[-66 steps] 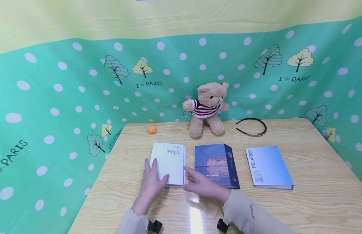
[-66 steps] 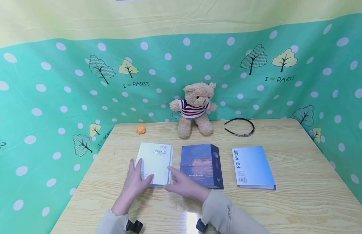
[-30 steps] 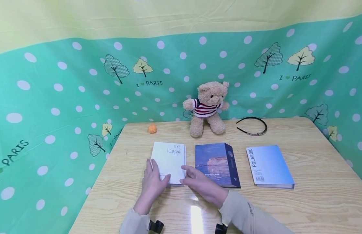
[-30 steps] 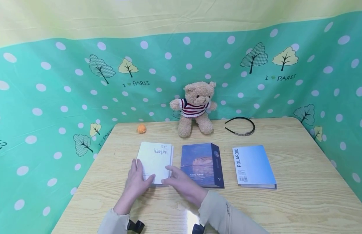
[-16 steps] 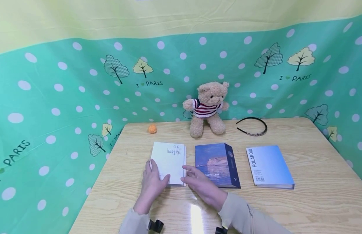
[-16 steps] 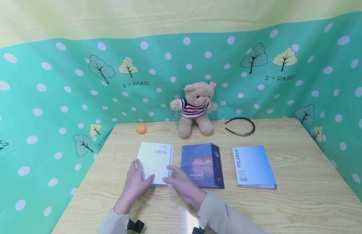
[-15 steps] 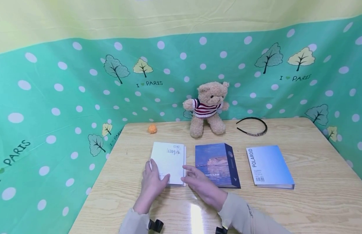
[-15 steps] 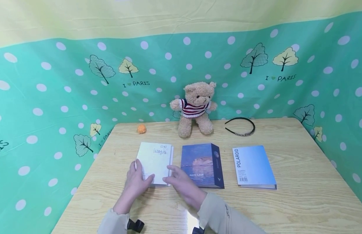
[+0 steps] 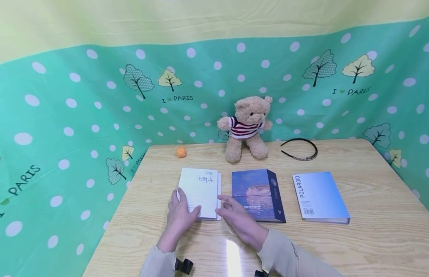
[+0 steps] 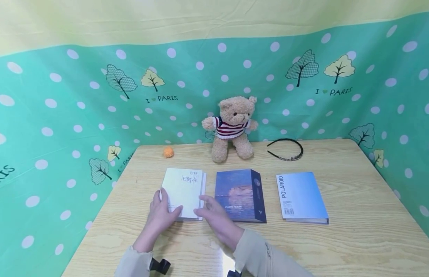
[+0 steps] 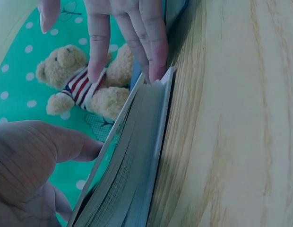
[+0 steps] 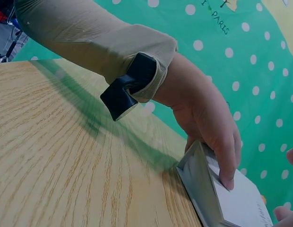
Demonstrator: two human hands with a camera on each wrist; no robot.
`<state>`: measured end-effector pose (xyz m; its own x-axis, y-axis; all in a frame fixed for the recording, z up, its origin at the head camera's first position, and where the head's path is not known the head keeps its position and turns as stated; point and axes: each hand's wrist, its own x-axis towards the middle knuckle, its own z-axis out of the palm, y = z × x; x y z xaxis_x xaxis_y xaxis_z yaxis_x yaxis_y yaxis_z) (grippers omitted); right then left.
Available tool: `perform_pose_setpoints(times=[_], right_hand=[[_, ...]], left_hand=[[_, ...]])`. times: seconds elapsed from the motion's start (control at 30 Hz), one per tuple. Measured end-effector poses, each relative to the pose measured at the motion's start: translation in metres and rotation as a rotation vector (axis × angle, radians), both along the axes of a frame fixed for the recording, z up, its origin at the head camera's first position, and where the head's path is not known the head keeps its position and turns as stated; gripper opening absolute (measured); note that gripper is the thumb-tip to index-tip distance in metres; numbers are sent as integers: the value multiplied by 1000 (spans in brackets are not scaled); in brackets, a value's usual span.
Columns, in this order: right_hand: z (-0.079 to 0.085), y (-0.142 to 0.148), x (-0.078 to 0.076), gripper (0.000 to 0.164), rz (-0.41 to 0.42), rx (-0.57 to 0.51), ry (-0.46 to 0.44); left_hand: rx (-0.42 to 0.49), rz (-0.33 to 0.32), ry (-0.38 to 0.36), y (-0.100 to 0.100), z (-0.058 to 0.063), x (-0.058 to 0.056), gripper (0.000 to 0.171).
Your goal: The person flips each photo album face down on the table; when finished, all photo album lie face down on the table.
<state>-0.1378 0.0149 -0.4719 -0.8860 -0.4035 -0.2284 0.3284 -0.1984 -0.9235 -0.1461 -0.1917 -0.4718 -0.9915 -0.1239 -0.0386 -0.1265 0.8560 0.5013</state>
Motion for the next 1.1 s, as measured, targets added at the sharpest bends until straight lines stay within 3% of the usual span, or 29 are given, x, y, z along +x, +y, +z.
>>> perform_pose_setpoints(times=[0.63, 1.1], right_hand=[[5, -1, 0, 69, -5, -75, -5], [2, -1, -4, 68, 9, 2, 34]], left_hand=[[70, 3, 3, -10, -3, 0, 101], [137, 6, 25, -18, -5, 1, 98]])
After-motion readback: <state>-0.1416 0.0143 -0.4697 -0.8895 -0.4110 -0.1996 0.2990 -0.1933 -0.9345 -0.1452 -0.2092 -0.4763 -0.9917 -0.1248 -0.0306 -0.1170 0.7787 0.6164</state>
